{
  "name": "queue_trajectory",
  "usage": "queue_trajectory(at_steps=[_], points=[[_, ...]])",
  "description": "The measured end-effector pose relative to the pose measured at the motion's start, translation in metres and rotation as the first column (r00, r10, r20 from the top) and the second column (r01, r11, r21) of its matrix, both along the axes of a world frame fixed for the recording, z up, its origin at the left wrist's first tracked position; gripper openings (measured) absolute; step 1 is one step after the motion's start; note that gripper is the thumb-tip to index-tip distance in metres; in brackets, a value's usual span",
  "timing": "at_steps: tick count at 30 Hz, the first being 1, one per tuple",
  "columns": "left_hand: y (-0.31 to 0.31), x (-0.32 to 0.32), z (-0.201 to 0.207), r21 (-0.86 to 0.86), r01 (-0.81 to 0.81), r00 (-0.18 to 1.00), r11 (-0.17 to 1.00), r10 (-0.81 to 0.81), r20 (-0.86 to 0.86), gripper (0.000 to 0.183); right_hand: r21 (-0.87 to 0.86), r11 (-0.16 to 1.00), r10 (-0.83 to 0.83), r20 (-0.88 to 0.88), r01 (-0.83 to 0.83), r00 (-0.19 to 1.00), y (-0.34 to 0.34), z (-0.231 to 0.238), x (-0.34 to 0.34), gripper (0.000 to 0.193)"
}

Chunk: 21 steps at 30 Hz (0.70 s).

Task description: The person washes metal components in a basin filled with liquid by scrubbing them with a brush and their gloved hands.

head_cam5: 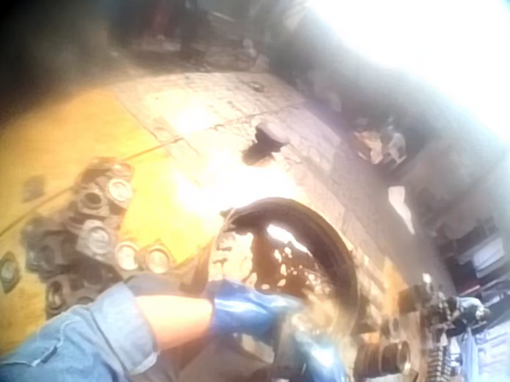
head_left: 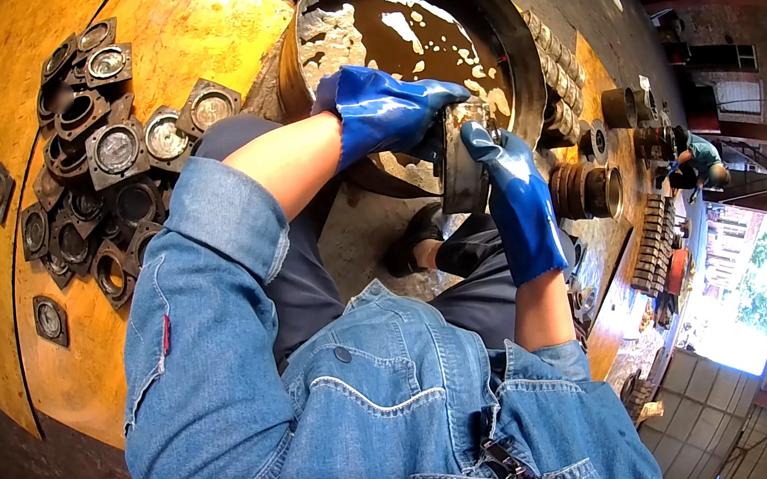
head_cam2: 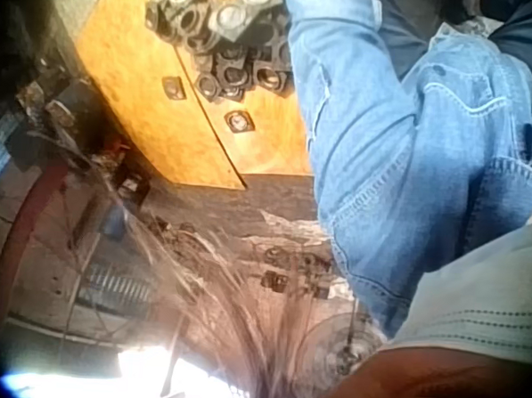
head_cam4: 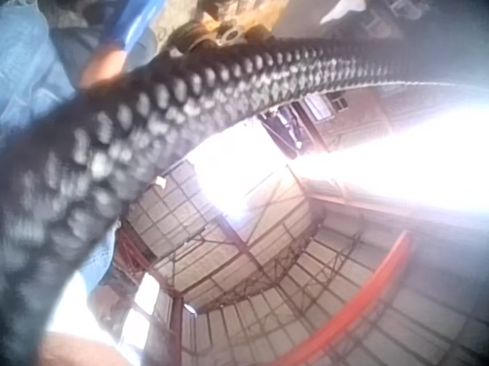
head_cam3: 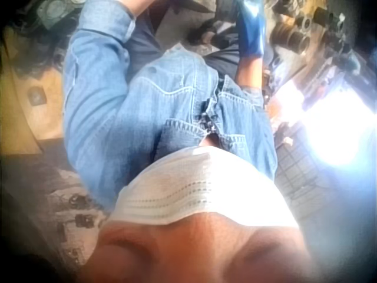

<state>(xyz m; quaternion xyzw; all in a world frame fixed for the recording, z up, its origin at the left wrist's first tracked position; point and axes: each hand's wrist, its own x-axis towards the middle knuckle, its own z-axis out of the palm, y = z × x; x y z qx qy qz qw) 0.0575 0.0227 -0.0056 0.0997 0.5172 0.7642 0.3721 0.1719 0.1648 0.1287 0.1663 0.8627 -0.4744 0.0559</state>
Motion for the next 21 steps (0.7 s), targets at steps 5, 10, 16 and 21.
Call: queue_trajectory(at_steps=[5, 10, 16, 21], points=[[0.003, 0.001, 0.019, 0.11, 0.003, 0.957, 0.994, -0.035, 0.288, 0.042, 0.08, 0.997, -0.021, -0.014, 0.023, 1.0, -0.001, 0.005, 0.002, 0.062], [0.013, -0.003, 0.003, 0.155, -0.051, 0.92, 0.987, -0.015, 0.393, 0.037, 0.053, 0.999, -0.003, 0.024, 0.002, 1.0, -0.008, 0.014, 0.003, 0.063], [0.006, 0.0, 0.016, 0.11, -0.026, 0.939, 0.994, -0.013, 0.344, 0.037, 0.121, 0.993, -0.008, 0.1, -0.004, 0.995, 0.005, 0.008, 0.001, 0.064], [-0.004, 0.003, 0.032, 0.156, -0.007, 0.936, 0.988, -0.049, 0.349, 0.037, 0.112, 0.994, -0.001, 0.108, -0.011, 0.994, -0.001, 0.012, 0.0, 0.067]])
